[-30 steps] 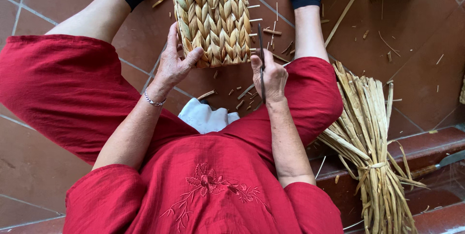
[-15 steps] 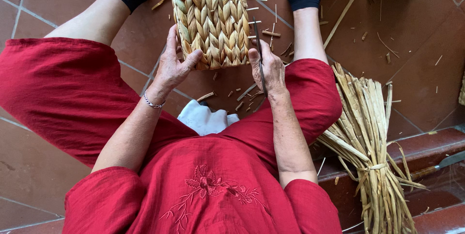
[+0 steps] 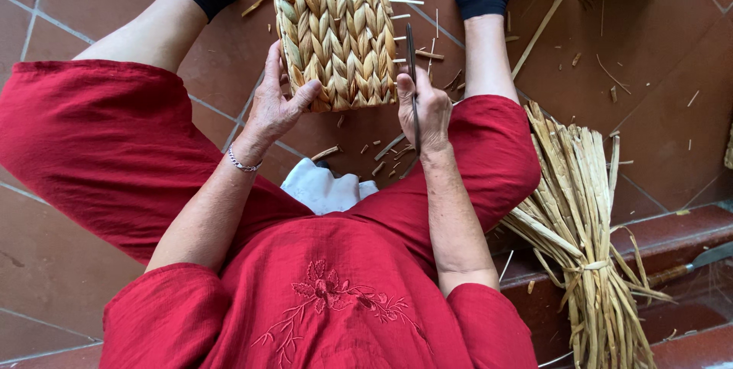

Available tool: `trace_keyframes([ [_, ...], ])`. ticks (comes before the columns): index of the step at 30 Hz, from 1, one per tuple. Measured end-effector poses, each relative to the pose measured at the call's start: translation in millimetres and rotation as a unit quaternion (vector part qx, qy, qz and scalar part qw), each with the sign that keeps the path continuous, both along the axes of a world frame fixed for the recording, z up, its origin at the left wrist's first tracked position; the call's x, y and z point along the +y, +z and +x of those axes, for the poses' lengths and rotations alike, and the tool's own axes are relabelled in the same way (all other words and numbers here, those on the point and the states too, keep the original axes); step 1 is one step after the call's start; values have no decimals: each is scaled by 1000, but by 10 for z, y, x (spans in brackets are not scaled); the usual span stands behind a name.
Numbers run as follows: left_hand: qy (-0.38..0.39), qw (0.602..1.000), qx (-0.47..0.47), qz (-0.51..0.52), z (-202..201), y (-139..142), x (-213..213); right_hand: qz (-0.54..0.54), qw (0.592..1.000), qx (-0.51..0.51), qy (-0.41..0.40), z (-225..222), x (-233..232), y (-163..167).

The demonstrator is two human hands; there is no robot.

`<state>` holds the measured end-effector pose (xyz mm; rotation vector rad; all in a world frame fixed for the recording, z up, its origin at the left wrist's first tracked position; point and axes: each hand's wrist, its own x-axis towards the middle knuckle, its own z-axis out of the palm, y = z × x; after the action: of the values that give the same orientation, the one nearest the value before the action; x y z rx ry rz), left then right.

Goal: The person sits on the floor weaving a water hyacinth basket, wrapping and tucking straw strands around the rim frame by hand, then uses scissors to trim the protruding straw ends from the finished basket.

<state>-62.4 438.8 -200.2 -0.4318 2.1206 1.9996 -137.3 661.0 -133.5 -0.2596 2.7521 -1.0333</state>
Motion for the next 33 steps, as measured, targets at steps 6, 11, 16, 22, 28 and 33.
trace_keyframes([
  [6,1,1000,9,-3,-3,4,3,-61,996,-55,33,-86,72,23],
  [11,-1,1000,0,-11,-34,23,13,-282,916,-277,-64,-101,122,-46],
  [16,-4,1000,2,-20,-42,24,10,-324,912,-240,-81,-139,158,-81],
  [22,-1,1000,3,-22,-34,19,3,-294,934,-197,-49,-123,333,-129],
  [28,-3,1000,-7,-29,-27,1,16,-69,995,-77,13,-117,289,-272],
  [33,2,1000,2,-23,-34,-20,4,-19,998,-18,55,-182,229,-335],
])
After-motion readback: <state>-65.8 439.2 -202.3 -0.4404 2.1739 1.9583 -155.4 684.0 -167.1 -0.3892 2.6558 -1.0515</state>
